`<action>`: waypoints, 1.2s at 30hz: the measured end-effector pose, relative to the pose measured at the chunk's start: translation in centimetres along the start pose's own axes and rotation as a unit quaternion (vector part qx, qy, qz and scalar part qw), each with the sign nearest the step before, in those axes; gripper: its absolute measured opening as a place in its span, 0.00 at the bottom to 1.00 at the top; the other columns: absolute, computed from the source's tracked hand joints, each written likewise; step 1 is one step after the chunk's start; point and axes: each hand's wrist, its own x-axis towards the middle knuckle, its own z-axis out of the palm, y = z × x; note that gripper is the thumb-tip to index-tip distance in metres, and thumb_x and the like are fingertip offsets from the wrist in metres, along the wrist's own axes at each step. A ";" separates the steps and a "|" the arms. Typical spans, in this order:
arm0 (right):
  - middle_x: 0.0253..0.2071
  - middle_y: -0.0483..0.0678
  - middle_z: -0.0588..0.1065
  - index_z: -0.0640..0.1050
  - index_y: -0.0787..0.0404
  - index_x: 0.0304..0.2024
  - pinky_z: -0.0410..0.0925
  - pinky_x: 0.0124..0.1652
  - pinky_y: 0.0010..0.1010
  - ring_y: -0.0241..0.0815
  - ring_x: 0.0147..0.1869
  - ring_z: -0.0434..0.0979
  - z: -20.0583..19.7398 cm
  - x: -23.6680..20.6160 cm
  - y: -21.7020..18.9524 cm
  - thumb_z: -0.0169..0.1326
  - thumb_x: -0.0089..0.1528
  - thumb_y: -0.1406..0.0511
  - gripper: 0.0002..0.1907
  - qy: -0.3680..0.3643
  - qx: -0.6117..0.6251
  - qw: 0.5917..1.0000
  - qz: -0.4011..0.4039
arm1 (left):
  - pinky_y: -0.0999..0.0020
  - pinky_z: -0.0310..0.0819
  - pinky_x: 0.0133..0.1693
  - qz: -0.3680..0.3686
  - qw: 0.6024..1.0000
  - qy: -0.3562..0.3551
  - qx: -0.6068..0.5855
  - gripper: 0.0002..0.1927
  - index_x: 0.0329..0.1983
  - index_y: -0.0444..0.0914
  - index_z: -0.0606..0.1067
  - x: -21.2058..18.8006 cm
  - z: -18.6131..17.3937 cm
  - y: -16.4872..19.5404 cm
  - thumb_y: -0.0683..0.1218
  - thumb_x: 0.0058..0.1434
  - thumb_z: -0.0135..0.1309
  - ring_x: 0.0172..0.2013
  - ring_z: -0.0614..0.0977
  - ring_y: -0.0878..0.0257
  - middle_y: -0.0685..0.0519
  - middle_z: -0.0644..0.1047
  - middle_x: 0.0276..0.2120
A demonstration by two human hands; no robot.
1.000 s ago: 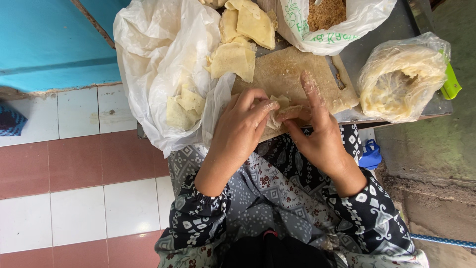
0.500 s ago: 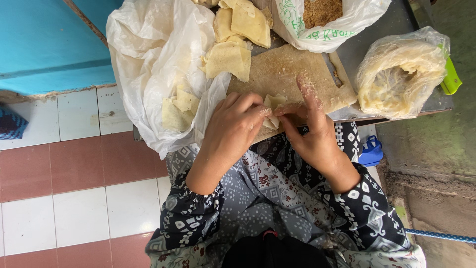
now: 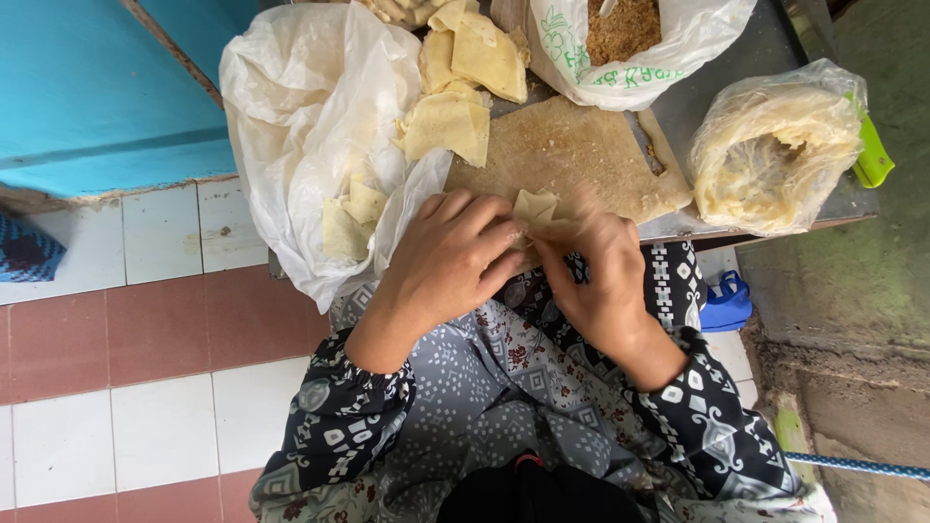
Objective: The person sits on the floor at a low table and folds small flattened dough pieces by hand on a wooden board, pressing each closed and setting it with a pile of finished folded dough pieces. They take new dough pieces from a plastic bag and occasionally reach into a bag of brown filling.
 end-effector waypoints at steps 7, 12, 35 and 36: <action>0.41 0.51 0.79 0.51 0.63 0.78 0.77 0.44 0.27 0.39 0.43 0.83 1.5 -1.0 1.0 0.60 0.63 0.78 0.46 0.038 0.083 0.981 0.172 | 0.61 0.69 0.52 0.025 0.999 -0.025 0.039 0.07 0.43 0.39 0.78 1.0 0.3 -0.3 0.45 0.64 0.59 0.49 0.77 0.58 0.55 0.75 0.44; 0.42 0.49 0.79 0.48 0.62 0.78 0.77 0.44 0.27 0.37 0.44 0.83 1.3 -0.9 1.0 0.61 0.64 0.77 0.48 0.020 0.069 0.987 0.147 | 0.59 0.72 0.46 -0.055 0.992 -0.104 -0.053 0.09 0.39 0.37 0.77 3.2 0.5 -1.5 0.46 0.62 0.62 0.41 0.79 0.57 0.54 0.76 0.36; 0.43 0.48 0.82 0.58 0.64 0.74 0.69 0.52 0.36 0.46 0.47 0.82 0.5 -0.9 -0.2 0.64 0.61 0.75 0.43 -0.010 -0.034 0.999 0.023 | 0.54 0.73 0.46 -0.042 0.996 -0.056 -0.050 0.08 0.39 0.35 0.77 0.4 0.0 0.0 0.45 0.63 0.60 0.43 0.79 0.49 0.48 0.76 0.37; 0.42 0.48 0.82 0.57 0.64 0.75 0.68 0.52 0.36 0.46 0.47 0.82 0.4 -1.1 -0.3 0.64 0.61 0.75 0.44 -0.008 -0.032 0.999 0.027 | 0.54 0.73 0.45 -0.055 0.996 -0.049 -0.055 0.08 0.39 0.35 0.78 0.1 0.0 0.3 0.45 0.63 0.60 0.42 0.80 0.49 0.48 0.76 0.37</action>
